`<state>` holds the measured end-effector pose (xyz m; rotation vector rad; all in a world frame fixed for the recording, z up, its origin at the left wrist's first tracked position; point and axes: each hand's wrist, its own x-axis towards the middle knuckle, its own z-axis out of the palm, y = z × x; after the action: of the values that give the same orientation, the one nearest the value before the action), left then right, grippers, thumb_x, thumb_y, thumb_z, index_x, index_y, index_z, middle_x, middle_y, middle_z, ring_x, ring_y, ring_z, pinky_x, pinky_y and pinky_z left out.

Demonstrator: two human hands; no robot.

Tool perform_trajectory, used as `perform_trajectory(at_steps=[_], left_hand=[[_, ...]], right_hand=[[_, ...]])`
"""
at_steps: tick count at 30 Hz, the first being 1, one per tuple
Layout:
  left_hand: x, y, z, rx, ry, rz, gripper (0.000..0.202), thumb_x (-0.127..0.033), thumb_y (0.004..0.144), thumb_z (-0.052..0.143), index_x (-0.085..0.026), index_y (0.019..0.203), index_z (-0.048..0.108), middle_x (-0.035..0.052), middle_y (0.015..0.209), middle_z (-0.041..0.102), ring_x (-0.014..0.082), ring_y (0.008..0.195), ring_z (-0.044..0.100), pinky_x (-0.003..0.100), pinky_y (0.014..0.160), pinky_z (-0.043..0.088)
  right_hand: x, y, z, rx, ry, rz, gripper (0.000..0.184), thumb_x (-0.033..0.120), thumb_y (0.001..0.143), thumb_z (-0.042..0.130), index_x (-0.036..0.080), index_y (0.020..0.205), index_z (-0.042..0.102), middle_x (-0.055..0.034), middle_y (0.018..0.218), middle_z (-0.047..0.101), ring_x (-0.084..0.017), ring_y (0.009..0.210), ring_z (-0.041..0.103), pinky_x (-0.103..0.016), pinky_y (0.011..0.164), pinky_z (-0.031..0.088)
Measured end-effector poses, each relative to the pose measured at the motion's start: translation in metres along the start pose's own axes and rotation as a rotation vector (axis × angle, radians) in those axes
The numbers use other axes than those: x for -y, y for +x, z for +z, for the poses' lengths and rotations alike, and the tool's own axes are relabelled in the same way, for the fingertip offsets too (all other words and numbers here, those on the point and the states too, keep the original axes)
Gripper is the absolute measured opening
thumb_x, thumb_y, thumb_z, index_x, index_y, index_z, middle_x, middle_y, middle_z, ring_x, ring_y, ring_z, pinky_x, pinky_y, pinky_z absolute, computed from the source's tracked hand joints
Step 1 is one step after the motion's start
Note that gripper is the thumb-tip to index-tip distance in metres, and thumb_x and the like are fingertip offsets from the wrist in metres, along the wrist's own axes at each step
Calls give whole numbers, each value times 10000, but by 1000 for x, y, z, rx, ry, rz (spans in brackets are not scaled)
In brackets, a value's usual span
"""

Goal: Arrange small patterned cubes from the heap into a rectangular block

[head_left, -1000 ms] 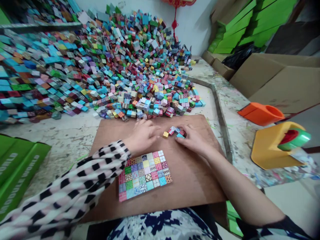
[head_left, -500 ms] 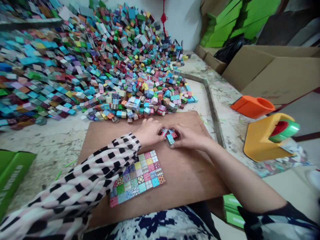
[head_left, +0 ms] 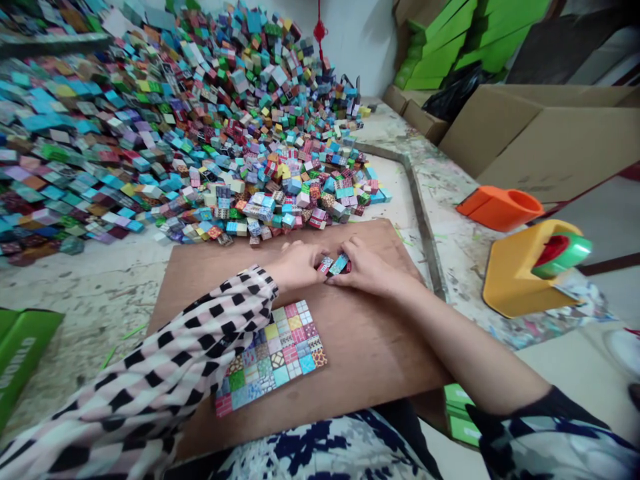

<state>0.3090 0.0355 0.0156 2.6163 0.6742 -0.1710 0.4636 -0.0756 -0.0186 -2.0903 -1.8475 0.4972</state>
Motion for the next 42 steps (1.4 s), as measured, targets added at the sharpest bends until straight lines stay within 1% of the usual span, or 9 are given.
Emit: perform_trajectory(at_steps=[4,11,13,20,23,26,31,36,42], left_hand=[[2,1,1,-5,-10,24,313,-432,741,639,-267,1001,697,-12,771,683,216,777,614,311,683,367],[7,6,11,-72,-175,-90,537,-413,690,745,-182,1158,618,-6,811,691,190,741,623,291,644,398],[8,7,13,-70,-213,-96,599,-385,692,749,-181,1231,587,-10,820,690,185,746,625,287,646,408],[11,12,18,-9,-320,11,449,-278,745,688,-233,1191,658,-4,850,719,181,774,634,286,681,435],[13,11,19,0,-310,98,374,-246,758,649,-249,1129,692,-11,877,723,180,798,635,287,710,437],[12,9,20,-12,-319,83,409,-256,750,655,-229,1157,672,-17,817,702,168,749,619,276,677,429],[7,7,16,-41,-257,48,347,-237,722,645,-220,1067,672,-24,779,672,162,727,602,268,640,410],[-1,1,7,-33,-117,72,438,-378,696,678,-246,1112,653,11,899,688,234,837,623,331,719,422],[-9,-6,9,-88,39,15,599,-618,723,633,-199,1152,618,111,1116,660,354,1038,578,494,872,413]], right_hand=[[-4,-2,-2,34,17,-26,538,553,655,796,202,966,531,-63,996,488,-241,873,528,-334,719,427],[-17,-8,-11,92,97,-79,432,268,739,727,179,1126,557,-71,1022,556,-265,979,529,-366,835,414],[-15,-8,-12,85,142,-26,418,271,754,711,159,1130,565,-80,1015,574,-266,970,534,-361,817,416],[4,-13,-5,29,142,120,519,426,738,742,186,1165,570,-68,991,524,-250,908,554,-345,770,436],[7,-14,-3,23,102,81,447,402,794,673,205,1180,563,-67,1005,512,-239,902,561,-351,796,439],[6,-13,-2,45,53,13,388,322,786,627,188,1143,556,-77,1017,521,-249,910,559,-367,798,444],[2,-12,-3,66,110,-169,632,243,750,612,205,1347,408,-95,1153,543,-268,1037,544,-396,870,448],[-3,-17,-12,51,174,-139,814,270,717,692,229,1449,339,-99,1217,512,-293,1128,518,-432,952,432],[-3,-14,-20,147,165,-163,643,240,785,659,207,1398,464,-93,1090,547,-278,1062,546,-423,942,437]])
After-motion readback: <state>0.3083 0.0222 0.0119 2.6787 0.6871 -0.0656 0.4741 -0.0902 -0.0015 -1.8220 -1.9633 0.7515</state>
